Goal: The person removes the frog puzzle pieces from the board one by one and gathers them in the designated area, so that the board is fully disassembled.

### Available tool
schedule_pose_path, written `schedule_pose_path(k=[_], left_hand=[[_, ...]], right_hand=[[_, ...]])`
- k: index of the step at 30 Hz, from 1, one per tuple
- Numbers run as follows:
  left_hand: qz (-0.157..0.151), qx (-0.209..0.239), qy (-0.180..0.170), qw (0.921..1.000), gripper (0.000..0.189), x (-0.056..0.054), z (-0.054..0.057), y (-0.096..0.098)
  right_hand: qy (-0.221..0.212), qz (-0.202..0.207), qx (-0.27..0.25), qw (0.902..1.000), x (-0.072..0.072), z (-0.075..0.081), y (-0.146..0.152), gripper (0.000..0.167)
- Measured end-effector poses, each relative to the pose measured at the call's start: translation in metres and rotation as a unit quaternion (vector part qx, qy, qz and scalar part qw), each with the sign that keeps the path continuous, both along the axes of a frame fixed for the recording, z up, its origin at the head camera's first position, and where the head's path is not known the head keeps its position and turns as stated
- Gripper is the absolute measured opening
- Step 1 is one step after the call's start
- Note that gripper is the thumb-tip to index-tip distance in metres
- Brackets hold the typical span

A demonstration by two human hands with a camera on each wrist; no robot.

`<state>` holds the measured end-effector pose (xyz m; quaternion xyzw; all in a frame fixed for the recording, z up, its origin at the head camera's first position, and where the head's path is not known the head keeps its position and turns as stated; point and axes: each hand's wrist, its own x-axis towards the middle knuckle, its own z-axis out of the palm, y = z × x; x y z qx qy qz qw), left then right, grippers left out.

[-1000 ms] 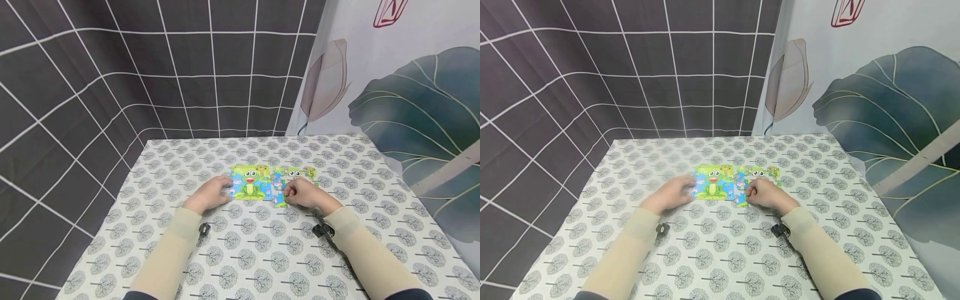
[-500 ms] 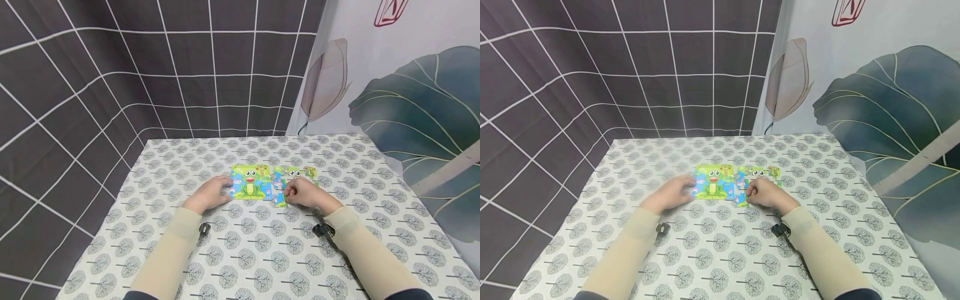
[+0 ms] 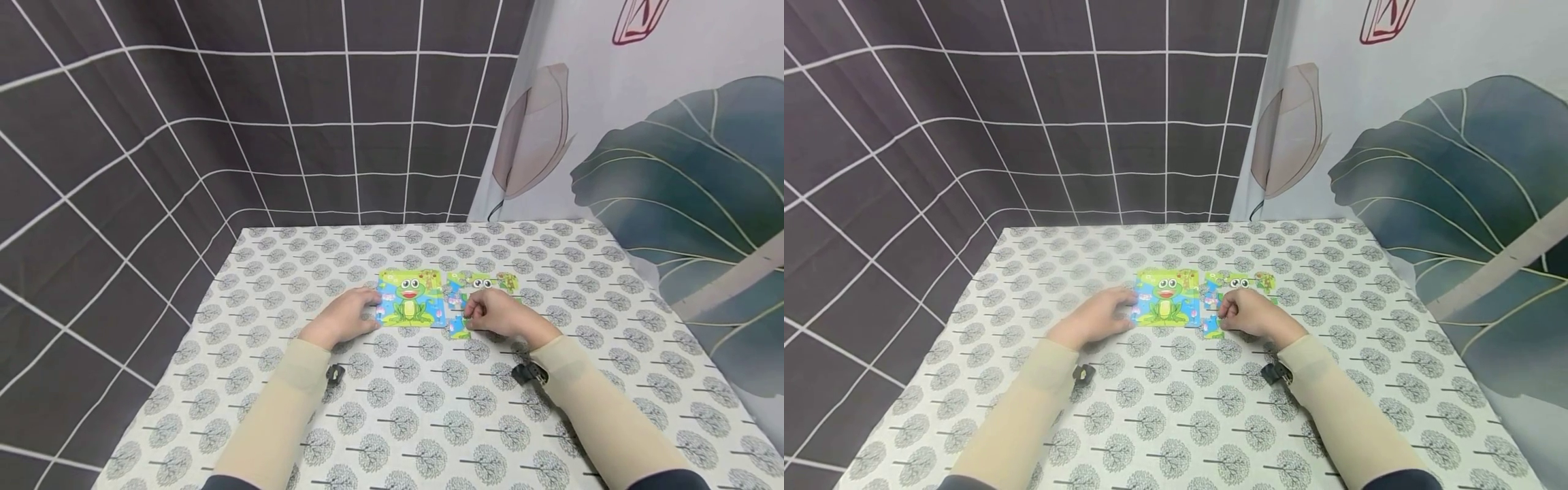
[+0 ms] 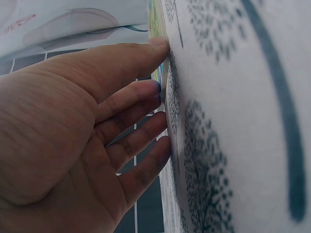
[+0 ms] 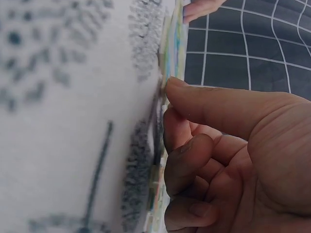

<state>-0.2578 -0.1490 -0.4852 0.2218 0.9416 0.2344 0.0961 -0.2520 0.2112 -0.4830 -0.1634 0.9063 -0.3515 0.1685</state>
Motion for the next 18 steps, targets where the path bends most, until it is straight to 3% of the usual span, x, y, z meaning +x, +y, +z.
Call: schedule_pose_path(k=[7,18], left_hand=[[-0.001,-0.005,0.002,1.0000,0.061,-0.001,0.001,0.001],[-0.002,-0.001,0.007,1.0000,0.061,0.000,-0.001,0.001]], right_hand=[[0.027,0.010,0.017,0.9994,-0.006,0.008,-0.007,0.016],[0.019,0.012,-0.008,0.9997,-0.013,0.008,-0.037,0.017]])
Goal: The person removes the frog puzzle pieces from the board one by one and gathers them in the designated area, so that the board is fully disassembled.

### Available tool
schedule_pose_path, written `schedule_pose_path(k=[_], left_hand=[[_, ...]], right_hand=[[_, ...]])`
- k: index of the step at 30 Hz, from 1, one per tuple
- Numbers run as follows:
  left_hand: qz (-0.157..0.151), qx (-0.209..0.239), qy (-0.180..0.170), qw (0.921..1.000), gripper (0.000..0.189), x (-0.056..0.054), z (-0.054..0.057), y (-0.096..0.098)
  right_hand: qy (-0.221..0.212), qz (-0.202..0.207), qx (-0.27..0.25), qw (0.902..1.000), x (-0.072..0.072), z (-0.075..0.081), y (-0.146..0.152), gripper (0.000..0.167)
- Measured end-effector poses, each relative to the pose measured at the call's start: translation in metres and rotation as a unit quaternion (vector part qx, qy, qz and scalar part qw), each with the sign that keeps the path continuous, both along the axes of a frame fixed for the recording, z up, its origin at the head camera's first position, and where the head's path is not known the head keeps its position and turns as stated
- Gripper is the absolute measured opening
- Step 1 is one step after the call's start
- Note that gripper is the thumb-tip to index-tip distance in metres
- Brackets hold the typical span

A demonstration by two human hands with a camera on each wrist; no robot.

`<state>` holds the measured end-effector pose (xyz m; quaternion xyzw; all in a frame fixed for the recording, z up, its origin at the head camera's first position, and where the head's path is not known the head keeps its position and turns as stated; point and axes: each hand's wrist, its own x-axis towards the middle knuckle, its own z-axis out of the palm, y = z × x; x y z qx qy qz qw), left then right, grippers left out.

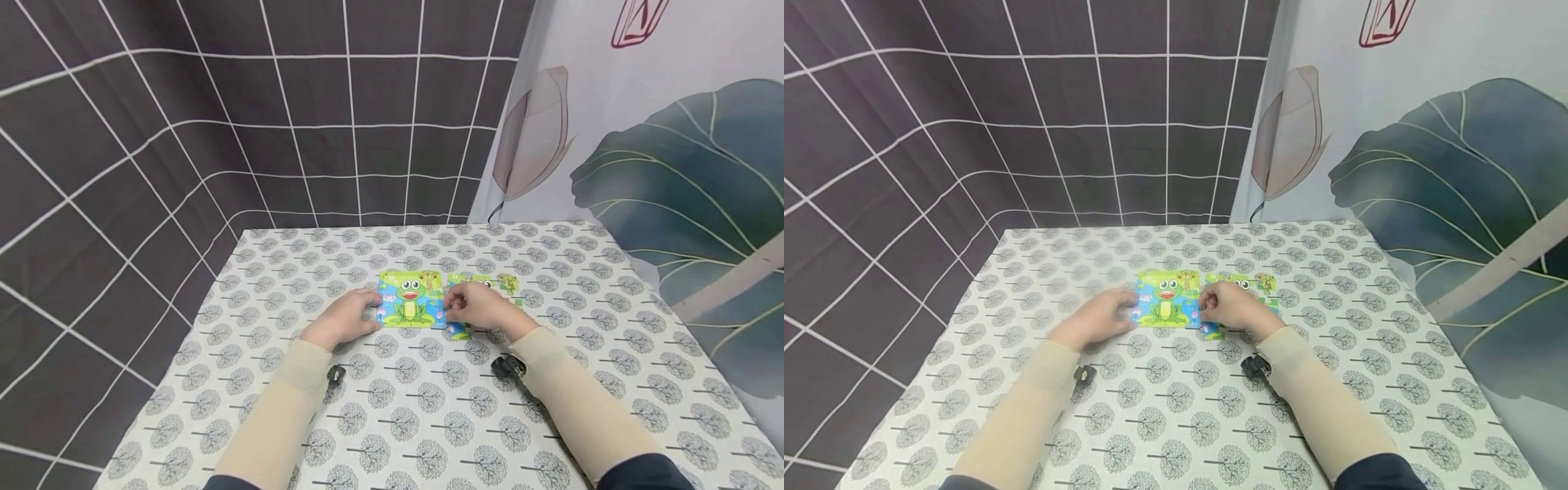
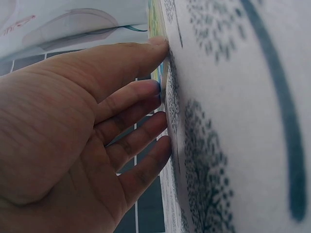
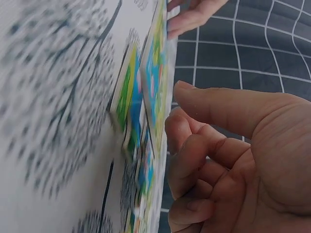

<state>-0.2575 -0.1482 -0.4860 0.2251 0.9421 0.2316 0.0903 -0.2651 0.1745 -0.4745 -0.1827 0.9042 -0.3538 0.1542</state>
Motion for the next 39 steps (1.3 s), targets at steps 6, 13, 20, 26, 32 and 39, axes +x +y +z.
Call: schedule_pose_path(k=[6,13,20,26,32,39], left_hand=[[-0.005,-0.002,-0.001,1.0000,0.060,-0.001,0.002,0.001],[-0.007,-0.001,0.002,1.0000,0.060,-0.002,0.002,0.001],[-0.004,0.001,0.002,1.0000,0.061,-0.002,0.002,0.001],[-0.003,0.000,-0.001,1.0000,0.060,-0.002,0.000,0.002],[0.003,-0.005,-0.001,1.0000,0.061,0.000,0.000,0.001],[0.000,0.005,-0.001,1.0000,0.060,0.000,-0.002,0.000]], right_hand=[[-0.011,0.001,-0.008,0.9999,-0.006,-0.002,-0.014,0.023],[-0.011,0.012,0.004,0.9999,-0.010,0.002,-0.035,0.028],[0.017,0.020,0.023,0.9994,-0.011,0.003,-0.052,0.035],[0.012,0.016,0.034,0.9992,-0.008,-0.003,-0.058,0.035],[0.012,0.005,0.024,0.9996,-0.006,-0.008,-0.061,0.042],[0.018,0.002,0.045,0.9988,-0.006,-0.011,-0.063,0.042]])
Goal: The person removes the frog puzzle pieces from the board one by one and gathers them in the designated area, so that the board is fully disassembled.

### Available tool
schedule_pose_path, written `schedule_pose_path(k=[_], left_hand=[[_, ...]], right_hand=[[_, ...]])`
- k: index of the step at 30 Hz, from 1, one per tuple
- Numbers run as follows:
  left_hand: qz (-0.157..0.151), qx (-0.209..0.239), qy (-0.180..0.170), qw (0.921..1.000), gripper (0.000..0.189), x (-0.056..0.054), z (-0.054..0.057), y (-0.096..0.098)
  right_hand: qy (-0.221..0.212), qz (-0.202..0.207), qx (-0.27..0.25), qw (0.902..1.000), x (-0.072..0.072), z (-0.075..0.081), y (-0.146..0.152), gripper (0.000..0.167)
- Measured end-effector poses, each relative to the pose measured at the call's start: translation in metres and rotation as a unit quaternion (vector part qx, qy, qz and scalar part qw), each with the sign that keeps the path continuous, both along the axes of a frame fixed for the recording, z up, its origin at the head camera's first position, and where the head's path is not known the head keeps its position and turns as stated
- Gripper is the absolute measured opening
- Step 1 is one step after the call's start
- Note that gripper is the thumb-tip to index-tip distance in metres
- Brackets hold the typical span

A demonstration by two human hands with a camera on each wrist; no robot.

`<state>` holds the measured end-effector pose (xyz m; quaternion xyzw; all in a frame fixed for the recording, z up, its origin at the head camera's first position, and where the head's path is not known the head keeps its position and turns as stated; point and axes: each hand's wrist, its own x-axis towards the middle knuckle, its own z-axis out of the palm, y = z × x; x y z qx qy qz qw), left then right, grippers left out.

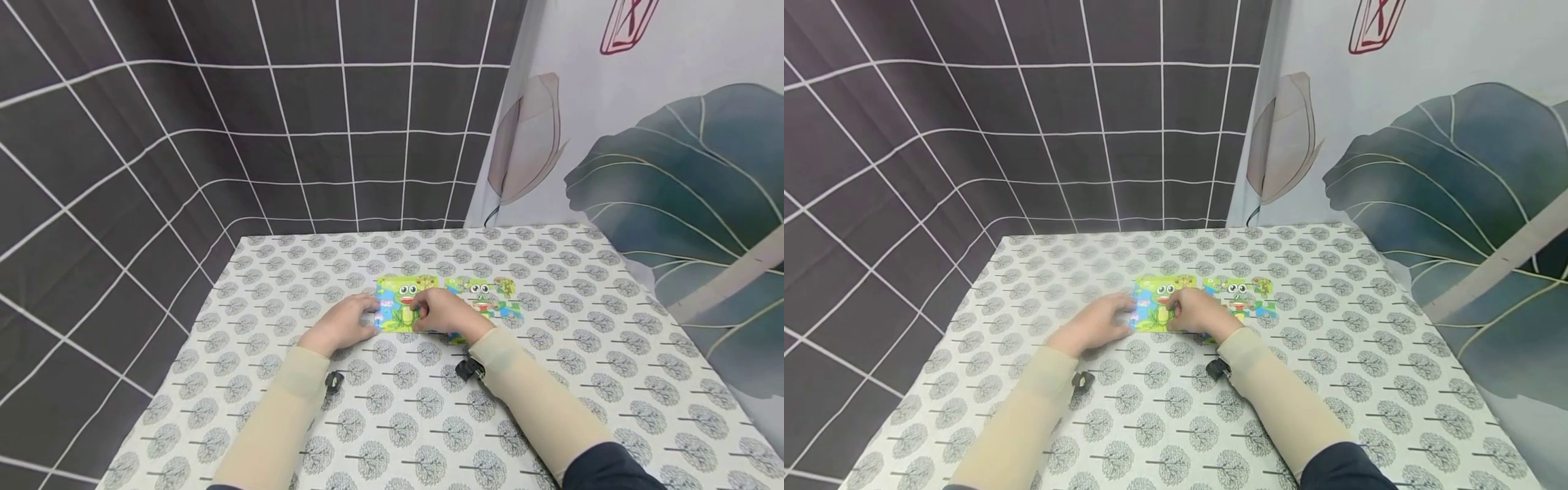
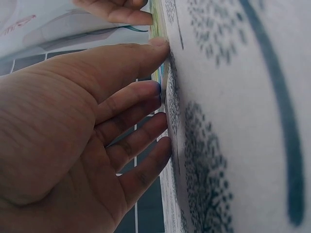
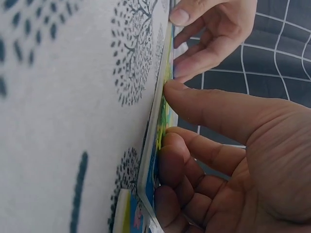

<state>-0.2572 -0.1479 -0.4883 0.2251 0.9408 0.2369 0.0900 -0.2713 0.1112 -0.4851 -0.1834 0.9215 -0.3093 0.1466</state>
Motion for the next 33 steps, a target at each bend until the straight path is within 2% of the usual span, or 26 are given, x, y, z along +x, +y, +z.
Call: schedule_pose_path(k=[11,21,27,33], left_hand=[[0.001,-0.004,-0.001,1.0000,0.060,-0.0004,-0.0046,-0.0016],[-0.001,0.000,0.003,1.0000,0.060,0.0014,-0.0032,-0.0004],[-0.002,-0.013,0.004,0.9999,0.061,0.0005,-0.0025,0.0001],[0.002,-0.003,0.001,1.0000,0.060,0.0006,-0.0003,0.0001]], right_hand=[[-0.001,-0.001,-0.004,1.0000,0.0030,-0.0016,-0.0019,0.038],[-0.013,-0.004,0.001,0.9999,0.0037,-0.0018,-0.0028,0.038],[-0.013,0.000,0.007,0.9999,0.0029,-0.0019,-0.0022,0.039],[-0.014,-0.004,0.003,0.9999,0.0022,-0.0005,-0.0021,0.042]])
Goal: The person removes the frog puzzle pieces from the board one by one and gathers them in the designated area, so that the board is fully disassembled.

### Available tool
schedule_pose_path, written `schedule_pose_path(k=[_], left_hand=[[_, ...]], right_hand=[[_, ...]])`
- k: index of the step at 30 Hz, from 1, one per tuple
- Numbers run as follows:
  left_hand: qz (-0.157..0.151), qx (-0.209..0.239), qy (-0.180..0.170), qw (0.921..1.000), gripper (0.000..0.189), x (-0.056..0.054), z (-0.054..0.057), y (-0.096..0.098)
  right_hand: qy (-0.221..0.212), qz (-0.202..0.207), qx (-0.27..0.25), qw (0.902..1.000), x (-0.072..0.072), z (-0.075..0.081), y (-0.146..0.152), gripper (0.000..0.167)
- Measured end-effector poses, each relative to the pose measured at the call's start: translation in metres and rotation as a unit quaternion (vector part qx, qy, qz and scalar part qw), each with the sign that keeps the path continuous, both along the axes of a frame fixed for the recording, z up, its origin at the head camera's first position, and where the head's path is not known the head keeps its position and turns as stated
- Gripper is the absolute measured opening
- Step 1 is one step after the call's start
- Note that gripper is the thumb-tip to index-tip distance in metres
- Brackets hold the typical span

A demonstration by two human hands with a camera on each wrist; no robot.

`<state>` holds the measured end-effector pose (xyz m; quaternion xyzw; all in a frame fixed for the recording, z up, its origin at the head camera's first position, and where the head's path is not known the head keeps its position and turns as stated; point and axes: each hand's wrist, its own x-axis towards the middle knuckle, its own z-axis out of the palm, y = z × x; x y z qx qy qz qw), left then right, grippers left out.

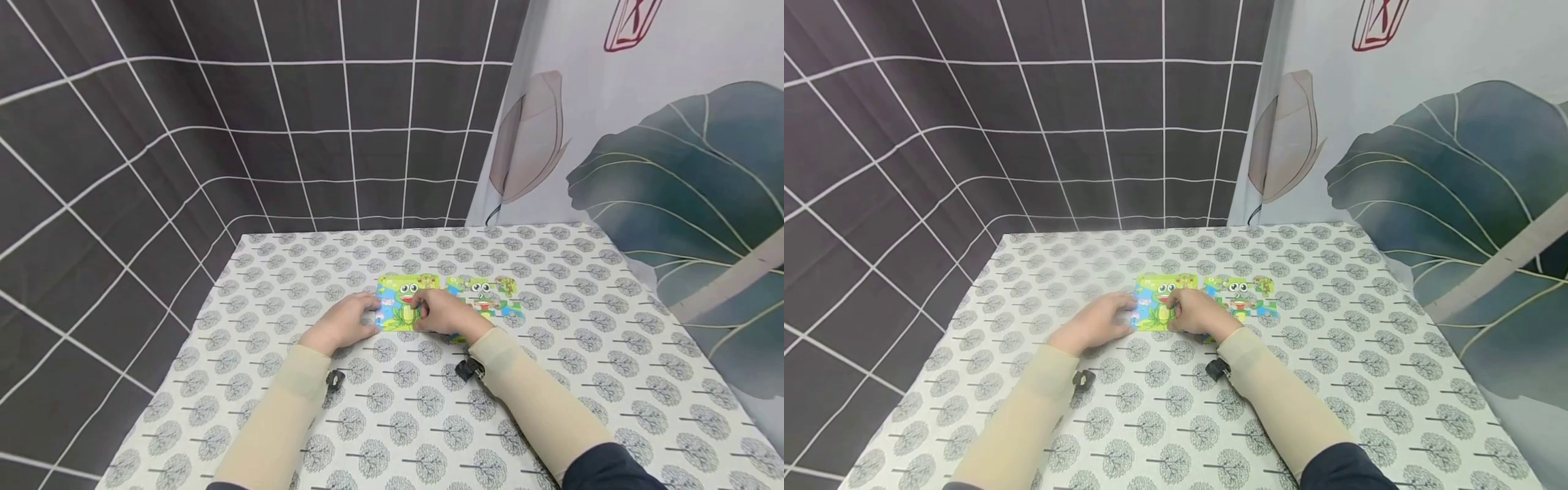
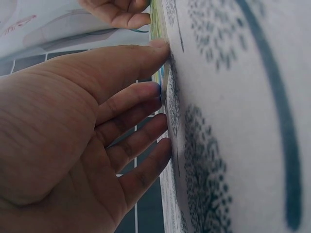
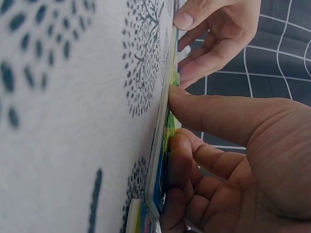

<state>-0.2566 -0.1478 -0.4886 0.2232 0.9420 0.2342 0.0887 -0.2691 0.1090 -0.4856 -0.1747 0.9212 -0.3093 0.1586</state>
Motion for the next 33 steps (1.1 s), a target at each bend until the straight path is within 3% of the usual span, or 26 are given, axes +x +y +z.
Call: schedule_pose_path(k=[18,25,33], left_hand=[[-0.007,0.002,0.007,1.0000,0.060,-0.0006,0.0025,0.0005],[-0.009,0.004,0.008,0.9999,0.060,0.0002,0.0019,0.0000],[-0.010,0.003,0.014,0.9998,0.060,-0.0010,-0.0004,-0.0001]], right_hand=[[0.016,-0.009,0.000,0.9998,-0.0043,-0.0012,0.0003,0.039],[0.006,0.009,-0.030,0.9995,-0.0036,0.0008,0.0038,0.035],[0.030,0.023,-0.019,0.9991,-0.0045,0.0013,0.0055,0.034]])
